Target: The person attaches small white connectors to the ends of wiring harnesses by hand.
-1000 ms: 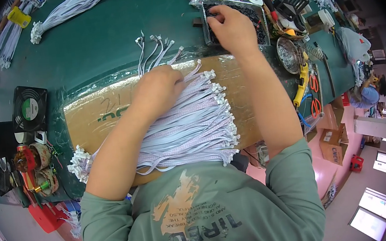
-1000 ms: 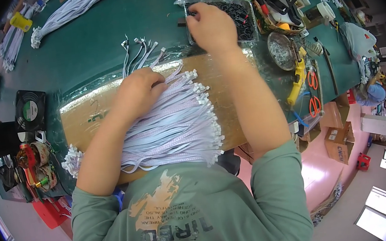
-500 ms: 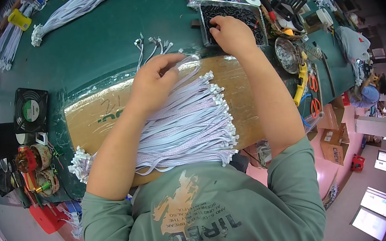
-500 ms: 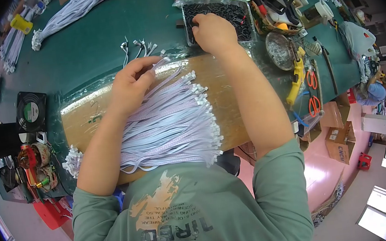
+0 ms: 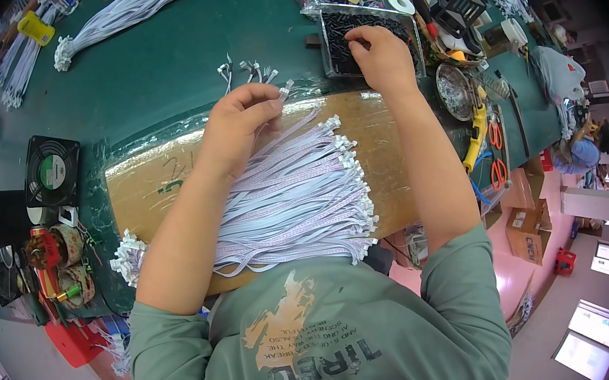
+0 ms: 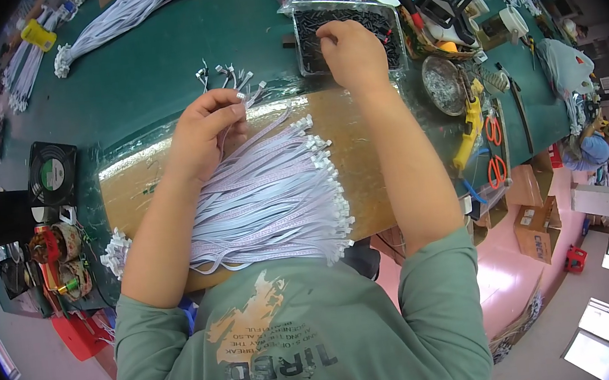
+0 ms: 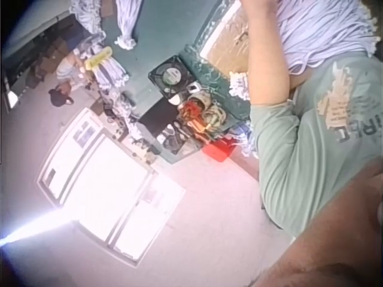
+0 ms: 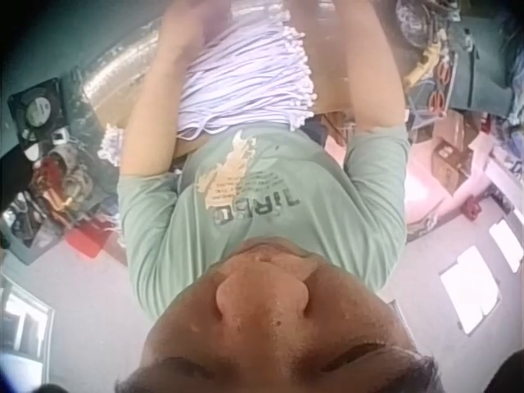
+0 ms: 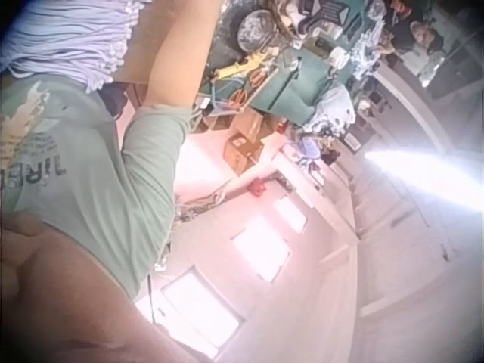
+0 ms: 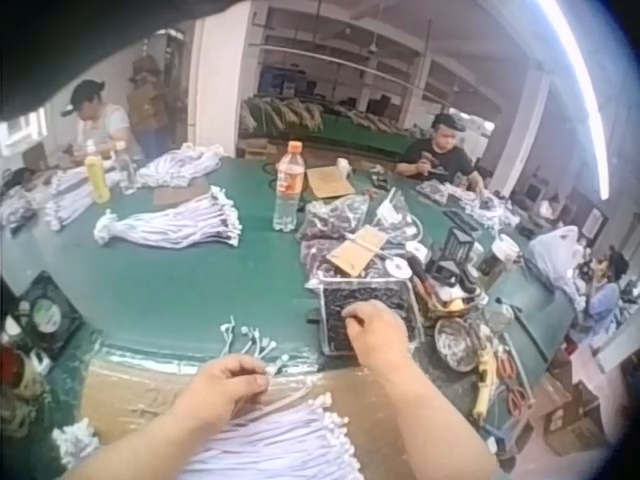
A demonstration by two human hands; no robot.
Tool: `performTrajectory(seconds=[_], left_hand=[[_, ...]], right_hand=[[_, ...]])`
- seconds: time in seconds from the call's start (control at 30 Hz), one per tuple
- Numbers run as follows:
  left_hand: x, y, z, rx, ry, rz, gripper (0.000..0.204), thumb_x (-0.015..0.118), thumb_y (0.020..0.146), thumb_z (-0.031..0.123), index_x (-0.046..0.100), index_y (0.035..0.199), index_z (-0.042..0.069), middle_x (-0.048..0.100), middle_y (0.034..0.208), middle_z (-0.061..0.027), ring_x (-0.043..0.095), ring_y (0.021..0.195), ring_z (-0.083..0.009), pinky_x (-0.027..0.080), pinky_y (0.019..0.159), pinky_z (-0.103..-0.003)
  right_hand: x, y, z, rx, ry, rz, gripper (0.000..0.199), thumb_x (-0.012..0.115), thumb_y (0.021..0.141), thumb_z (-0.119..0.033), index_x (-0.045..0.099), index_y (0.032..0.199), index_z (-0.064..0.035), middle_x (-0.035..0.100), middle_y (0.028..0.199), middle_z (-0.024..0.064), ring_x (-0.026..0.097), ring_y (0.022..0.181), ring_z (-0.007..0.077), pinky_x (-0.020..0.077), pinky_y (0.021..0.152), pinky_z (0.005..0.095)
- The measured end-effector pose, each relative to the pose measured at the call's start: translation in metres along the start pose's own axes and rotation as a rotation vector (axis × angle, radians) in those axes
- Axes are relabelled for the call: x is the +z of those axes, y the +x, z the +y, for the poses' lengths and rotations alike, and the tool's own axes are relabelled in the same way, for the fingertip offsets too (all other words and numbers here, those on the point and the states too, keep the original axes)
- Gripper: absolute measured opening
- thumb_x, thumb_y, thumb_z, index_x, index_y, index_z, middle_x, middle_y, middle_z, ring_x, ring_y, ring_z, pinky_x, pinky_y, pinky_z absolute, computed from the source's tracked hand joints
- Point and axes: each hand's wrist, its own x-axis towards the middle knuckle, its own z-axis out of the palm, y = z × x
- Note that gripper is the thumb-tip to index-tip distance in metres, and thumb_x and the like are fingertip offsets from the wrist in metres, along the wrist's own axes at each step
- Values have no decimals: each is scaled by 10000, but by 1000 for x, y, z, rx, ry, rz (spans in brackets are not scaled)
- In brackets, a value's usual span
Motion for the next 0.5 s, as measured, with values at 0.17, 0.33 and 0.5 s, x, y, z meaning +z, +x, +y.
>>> performTrajectory(seconds=[0.17, 0.33, 0.5], left_hand=[[-6, 4, -6, 1, -47, -78, 175, 651, 854, 44, 604, 1012, -15, 611, 812, -44, 592, 687, -134, 488, 613, -258], [-8, 4, -8, -17, -53, -85, 179, 652, 845, 32, 602, 1010, -19, 614, 811, -54, 596, 684, -144, 487, 608, -261], [-10, 6, -11, 3, -19, -105, 194, 662, 834, 37, 613, 1013, -19, 621, 821, -58, 600, 685, -141, 488, 602, -264]], right_hand=[[-9, -10, -17, 131, 368, -82, 189, 626, 874, -118, 702, 1040, -71, 683, 913, 57, 635, 790, 157, 507, 722, 291], [-26, -34, -57, 176, 830, -310, 172, 649, 862, -61, 688, 1021, -9, 651, 841, 3, 580, 750, 55, 477, 659, 209], [-25, -38, -65, 66, 851, -401, 212, 650, 838, -81, 675, 1028, 9, 662, 845, 16, 591, 760, 67, 487, 680, 221]])
